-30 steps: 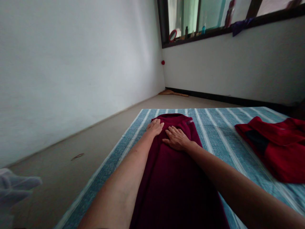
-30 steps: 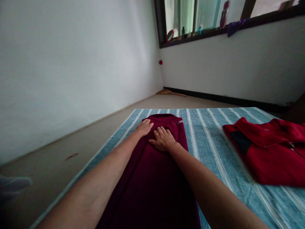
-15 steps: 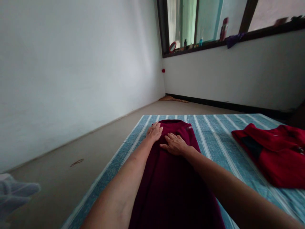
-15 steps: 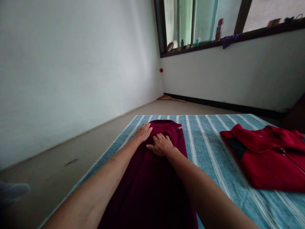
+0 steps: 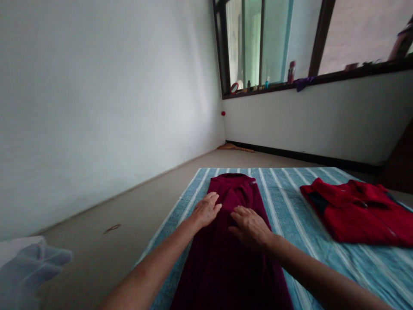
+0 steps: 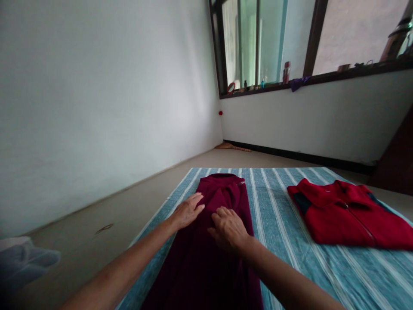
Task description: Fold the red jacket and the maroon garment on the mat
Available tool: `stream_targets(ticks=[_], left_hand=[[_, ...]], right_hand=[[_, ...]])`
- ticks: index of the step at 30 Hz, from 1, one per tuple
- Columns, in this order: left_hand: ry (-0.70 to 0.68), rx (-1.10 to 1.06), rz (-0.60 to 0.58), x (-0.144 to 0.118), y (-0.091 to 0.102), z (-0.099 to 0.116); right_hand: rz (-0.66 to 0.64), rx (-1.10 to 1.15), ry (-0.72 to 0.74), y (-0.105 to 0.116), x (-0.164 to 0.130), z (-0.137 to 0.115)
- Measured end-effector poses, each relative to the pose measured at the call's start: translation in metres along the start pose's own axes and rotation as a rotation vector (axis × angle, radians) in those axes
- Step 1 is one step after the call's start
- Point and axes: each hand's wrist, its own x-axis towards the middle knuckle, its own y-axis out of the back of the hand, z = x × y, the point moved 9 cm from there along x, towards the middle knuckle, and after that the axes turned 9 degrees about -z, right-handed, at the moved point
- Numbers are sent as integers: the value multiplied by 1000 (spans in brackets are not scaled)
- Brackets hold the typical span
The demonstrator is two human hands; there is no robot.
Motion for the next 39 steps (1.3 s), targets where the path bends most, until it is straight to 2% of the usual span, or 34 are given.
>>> stream_targets(ticks=[3, 6, 9, 12, 16, 23, 29, 35, 39], left_hand=[[-39, -25, -27, -46, -2, 28], [-79, -60, -86, -86, -10, 61], [-97, -72, -157, -117, -18, 91], [-63, -82, -221, -139, -27, 106], [12, -89, -274, -160, -39, 106], [80, -77, -327, -180, -60, 95], [78, -69, -265, -181, -67, 96], [44, -115, -223, -176, -69, 93], [26, -143, -148, -174, -67, 89]], right_hand=[[32, 38, 58, -6, -55, -30], [66, 85, 60, -15, -102, -50], [103, 107, 74, -21, -137, -64], [143, 102, 98, -25, -161, -74], [187, 88, 88, -30, -174, -78], [187, 119, 114, -46, -170, -87], [191, 234, 107, -57, -175, -75], [182, 265, 114, -55, -178, -72], [186, 268, 116, -52, -180, -72]])
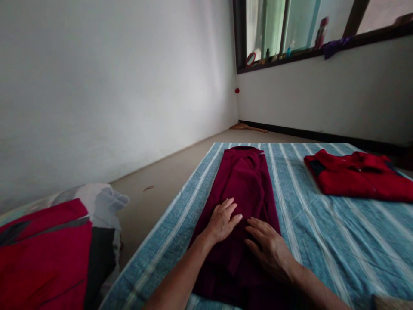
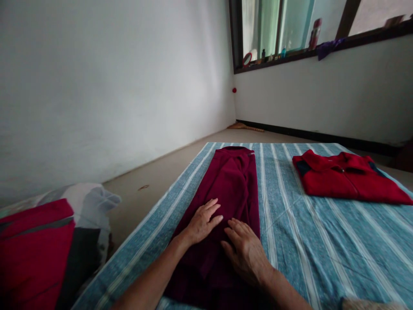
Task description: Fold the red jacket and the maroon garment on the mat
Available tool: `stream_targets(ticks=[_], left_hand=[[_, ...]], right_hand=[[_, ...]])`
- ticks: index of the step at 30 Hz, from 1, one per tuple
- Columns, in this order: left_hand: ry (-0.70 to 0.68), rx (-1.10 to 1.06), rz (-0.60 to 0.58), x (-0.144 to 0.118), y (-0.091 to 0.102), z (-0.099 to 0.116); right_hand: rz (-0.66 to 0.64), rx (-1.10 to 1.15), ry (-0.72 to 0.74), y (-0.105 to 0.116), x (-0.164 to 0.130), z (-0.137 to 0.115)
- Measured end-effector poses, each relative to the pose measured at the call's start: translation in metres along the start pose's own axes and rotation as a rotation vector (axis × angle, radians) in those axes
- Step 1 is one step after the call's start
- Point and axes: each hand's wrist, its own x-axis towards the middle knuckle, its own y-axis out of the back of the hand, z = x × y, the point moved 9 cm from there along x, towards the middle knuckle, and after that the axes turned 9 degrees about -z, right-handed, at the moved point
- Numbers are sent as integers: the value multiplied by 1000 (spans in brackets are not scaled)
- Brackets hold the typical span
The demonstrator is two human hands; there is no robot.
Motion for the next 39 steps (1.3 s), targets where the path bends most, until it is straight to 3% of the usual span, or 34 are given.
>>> stream_targets(ticks=[9, 20, 30, 39], left_hand=[[-20, 61, 48, -4, 2, 8], [-82, 105, 150, 5, 3, -6], [-124, 144, 207, 8, 4, -10], [-138, 139, 223, 7, 5, -10]], right_hand=[[33, -9, 19, 3, 0, -2], [-55, 55, -49, 8, 13, -4], [14, 81, -23, 6, 16, -1], [-4, 70, -30, 2, 15, 0]])
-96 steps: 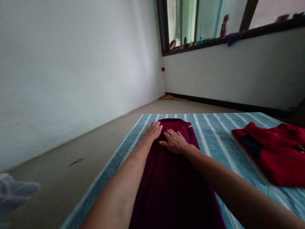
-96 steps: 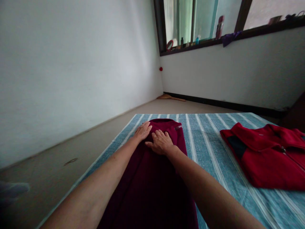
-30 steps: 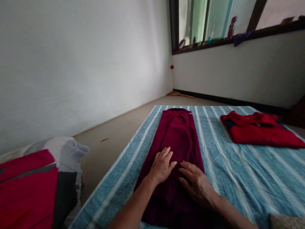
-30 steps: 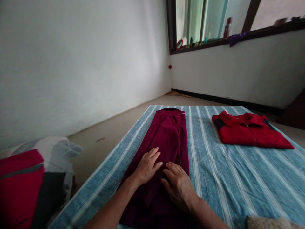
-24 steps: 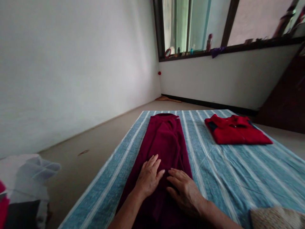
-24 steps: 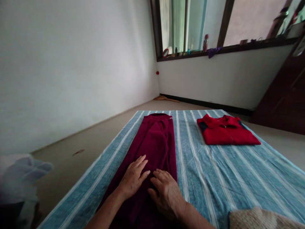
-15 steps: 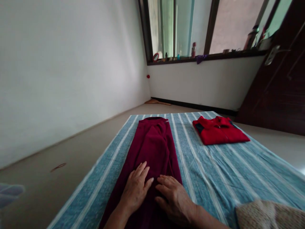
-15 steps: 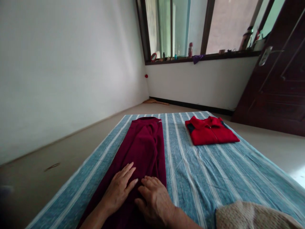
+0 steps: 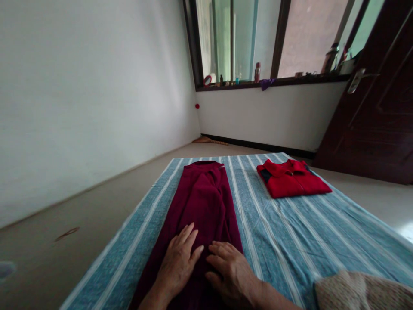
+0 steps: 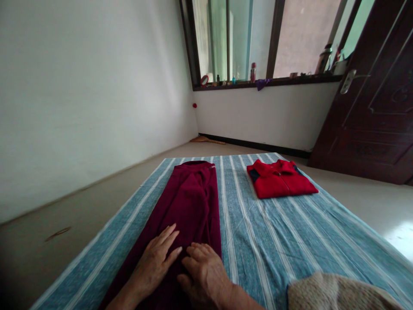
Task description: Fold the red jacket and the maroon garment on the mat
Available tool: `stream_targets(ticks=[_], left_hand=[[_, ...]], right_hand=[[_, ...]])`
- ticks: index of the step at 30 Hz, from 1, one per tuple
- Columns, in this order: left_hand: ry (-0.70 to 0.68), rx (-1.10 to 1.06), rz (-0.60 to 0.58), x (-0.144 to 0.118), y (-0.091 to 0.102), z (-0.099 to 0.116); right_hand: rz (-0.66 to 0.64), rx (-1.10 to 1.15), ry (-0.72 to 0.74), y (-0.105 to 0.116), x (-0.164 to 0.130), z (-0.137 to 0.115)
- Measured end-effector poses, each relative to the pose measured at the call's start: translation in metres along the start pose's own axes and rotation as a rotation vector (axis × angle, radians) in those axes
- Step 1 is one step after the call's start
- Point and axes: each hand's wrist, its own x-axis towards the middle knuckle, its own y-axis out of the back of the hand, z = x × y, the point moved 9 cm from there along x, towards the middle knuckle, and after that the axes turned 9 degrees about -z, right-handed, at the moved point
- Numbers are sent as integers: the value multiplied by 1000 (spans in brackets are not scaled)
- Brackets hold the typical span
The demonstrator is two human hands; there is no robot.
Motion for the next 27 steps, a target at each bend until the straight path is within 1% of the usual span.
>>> stream_targets(ticks=[5, 10, 19, 22, 27], left_hand=[[6, -17, 6, -1, 0, -1], [15, -30, 11, -4, 0, 1], [63, -46, -52, -7, 1, 7], [78, -37, -75, -7, 0, 8], [77, -38, -78, -7, -1, 9]], right_hand=[[2, 0, 8, 2, 0, -2], [-47, -7, -12, 5, -1, -6], [1, -33, 21, 2, -6, -5], [-10, -25, 5, 1, -6, -4], [-42, -21, -18, 1, -6, -4]])
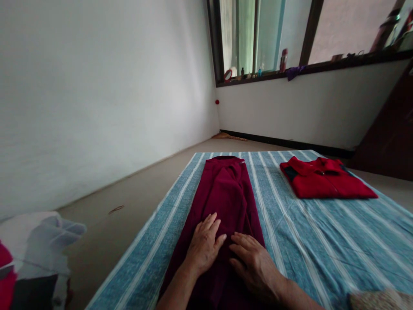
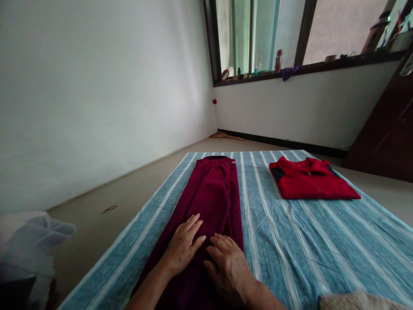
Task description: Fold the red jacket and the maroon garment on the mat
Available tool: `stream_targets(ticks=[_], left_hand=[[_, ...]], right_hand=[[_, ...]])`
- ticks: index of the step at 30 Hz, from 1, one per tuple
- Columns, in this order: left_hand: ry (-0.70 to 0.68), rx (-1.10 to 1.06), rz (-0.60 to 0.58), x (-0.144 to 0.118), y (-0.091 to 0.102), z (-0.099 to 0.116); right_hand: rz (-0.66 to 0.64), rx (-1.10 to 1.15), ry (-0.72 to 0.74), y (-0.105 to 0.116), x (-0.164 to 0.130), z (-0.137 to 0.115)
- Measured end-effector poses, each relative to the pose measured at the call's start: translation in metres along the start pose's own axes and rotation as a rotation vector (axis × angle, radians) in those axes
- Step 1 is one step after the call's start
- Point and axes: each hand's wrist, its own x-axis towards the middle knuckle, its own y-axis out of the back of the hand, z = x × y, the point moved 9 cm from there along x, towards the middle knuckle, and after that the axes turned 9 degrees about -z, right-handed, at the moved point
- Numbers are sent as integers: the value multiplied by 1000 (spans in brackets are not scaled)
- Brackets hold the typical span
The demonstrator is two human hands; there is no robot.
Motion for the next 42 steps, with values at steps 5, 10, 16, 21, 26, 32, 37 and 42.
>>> stream_targets(ticks=[5, 10, 16, 21, 26, 32, 37, 42], left_hand=[[-4, -17, 5, 0, 1, 0], [3, -24, -4, -1, 2, 1], [-1, -25, 20, -1, -1, -1], [0, -30, 27, -1, 1, 0], [2, -29, 15, -1, 1, 0], [-14, -30, 45, -2, 0, -1], [-1, -36, 14, -2, 2, 0], [19, -29, -26, -1, 2, 2]], right_hand=[[12, -4, 8, 0, -1, 1], [24, -26, 28, 0, -2, 0], [47, -37, 51, 3, -2, -2], [58, -34, 51, 3, -3, -3], [51, -37, 45, 2, -3, -1], [62, -36, 47, 4, -3, -3], [29, -32, 25, 2, -2, -2], [32, -30, 34, 2, -2, -1]])
